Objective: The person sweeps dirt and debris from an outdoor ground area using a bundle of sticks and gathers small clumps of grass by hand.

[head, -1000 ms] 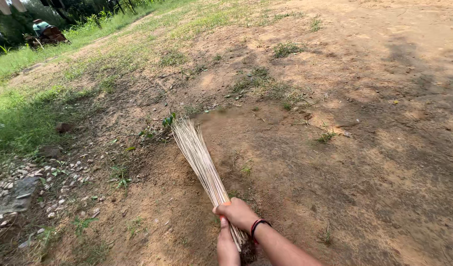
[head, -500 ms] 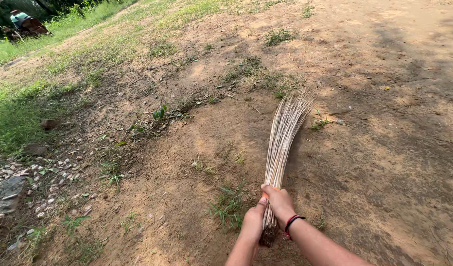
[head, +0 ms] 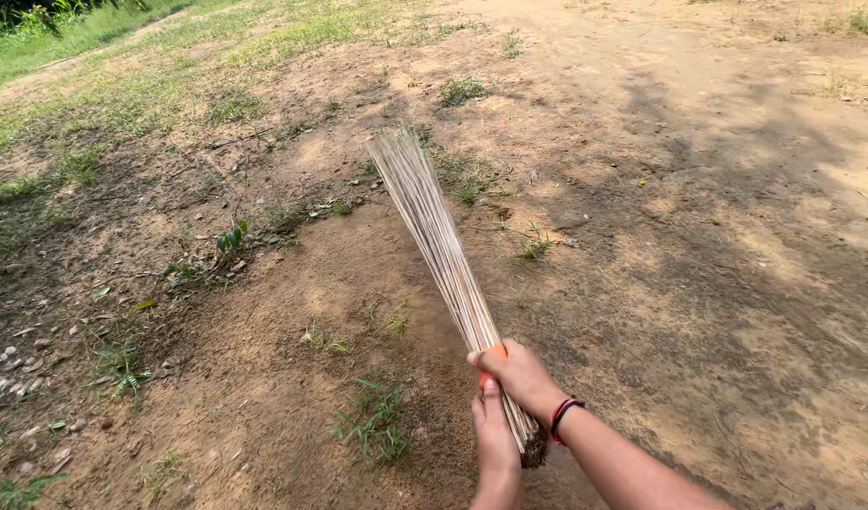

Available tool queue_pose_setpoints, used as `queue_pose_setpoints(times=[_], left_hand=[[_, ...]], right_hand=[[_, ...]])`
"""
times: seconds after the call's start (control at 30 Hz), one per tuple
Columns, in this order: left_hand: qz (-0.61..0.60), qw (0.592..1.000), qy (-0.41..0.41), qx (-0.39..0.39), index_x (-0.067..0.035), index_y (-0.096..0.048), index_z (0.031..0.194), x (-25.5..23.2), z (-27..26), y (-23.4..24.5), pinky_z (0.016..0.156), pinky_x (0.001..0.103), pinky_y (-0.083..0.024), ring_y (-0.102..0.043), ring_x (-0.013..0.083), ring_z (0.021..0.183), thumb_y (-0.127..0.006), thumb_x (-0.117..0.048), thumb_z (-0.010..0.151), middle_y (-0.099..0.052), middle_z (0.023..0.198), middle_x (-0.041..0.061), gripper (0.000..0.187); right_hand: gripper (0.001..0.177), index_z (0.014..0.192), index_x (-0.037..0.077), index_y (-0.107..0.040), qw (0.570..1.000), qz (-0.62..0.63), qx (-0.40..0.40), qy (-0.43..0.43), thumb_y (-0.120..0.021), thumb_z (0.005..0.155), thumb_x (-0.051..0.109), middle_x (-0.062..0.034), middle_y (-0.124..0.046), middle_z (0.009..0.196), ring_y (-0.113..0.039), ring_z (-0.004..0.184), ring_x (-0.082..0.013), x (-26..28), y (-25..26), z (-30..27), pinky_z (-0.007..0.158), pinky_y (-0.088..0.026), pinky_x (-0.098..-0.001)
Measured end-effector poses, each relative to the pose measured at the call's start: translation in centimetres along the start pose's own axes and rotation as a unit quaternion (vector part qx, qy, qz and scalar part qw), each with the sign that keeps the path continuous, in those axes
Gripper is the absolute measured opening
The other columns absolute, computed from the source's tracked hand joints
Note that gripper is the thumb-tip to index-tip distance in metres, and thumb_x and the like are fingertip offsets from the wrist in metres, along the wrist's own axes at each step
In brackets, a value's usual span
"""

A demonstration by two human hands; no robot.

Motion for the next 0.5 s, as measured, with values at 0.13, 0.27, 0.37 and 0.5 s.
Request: queue_pose_setpoints(times=[0.13,0.27,0.37,0.5], left_hand=[[0.140,0.969,0.036,0.200,-0.006,-0.059,0.132,3.9,0.4,-10.5,0.078,0.028,-0.055,-0.067,0.0133,0.091,-0.053,-0.055,0.100,-0.072,0.104,0.005,0.060],[0.292,0.849,0.061,0.435,0.010,-0.071,0.119,7.4,-0.9,-19.4,0.059,0.033,-0.050,-0.064,0.0163,0.070,-0.065,-0.054,0.101,-0.072,0.089,0.008,0.066],[0.382,0.812,0.196,0.395,0.005,-0.068,0.117,10.0,-0.2,-20.4,0.051,0.036,-0.052,-0.065,0.0193,0.058,-0.068,-0.054,0.096,-0.070,0.079,0.008,0.062],[0.195,0.908,0.245,0.278,0.000,-0.061,0.115,6.6,1.3,-15.9,0.047,0.042,-0.048,-0.060,0.0250,0.053,-0.055,-0.060,0.100,-0.065,0.075,0.012,0.062]], right_hand=[[0.036,0.093,-0.001,-0.066,0.949,0.174,-0.264,-0.014,-0.071,0.087,0.035,-0.0098,-0.068,0.080,-0.062,0.070,-0.0211,-6.9,13.4,-2.5,0.064,-0.050,-0.0373],[0.031,0.083,0.007,-0.064,0.820,0.307,-0.478,-0.072,-0.069,0.093,0.036,-0.0037,-0.064,0.078,-0.060,0.073,-0.0188,-17.0,20.7,-6.5,0.069,-0.048,-0.0369],[0.031,0.083,0.007,-0.063,0.787,0.390,-0.472,-0.073,-0.069,0.094,0.036,-0.0018,-0.063,0.079,-0.057,0.074,-0.0164,-21.8,21.7,-4.3,0.071,-0.047,-0.0363],[0.030,0.085,0.006,-0.063,0.906,0.340,-0.224,-0.118,-0.068,0.094,0.035,-0.0065,-0.062,0.076,-0.056,0.068,-0.0208,-17.7,16.6,3.1,0.067,-0.045,-0.0399]])
Point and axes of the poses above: each hand's wrist, its own z-axis towards the middle knuckle, its own y-axis out of the back of the hand, x = y × z, the point moved 9 cm from there along z, towards the middle knuckle
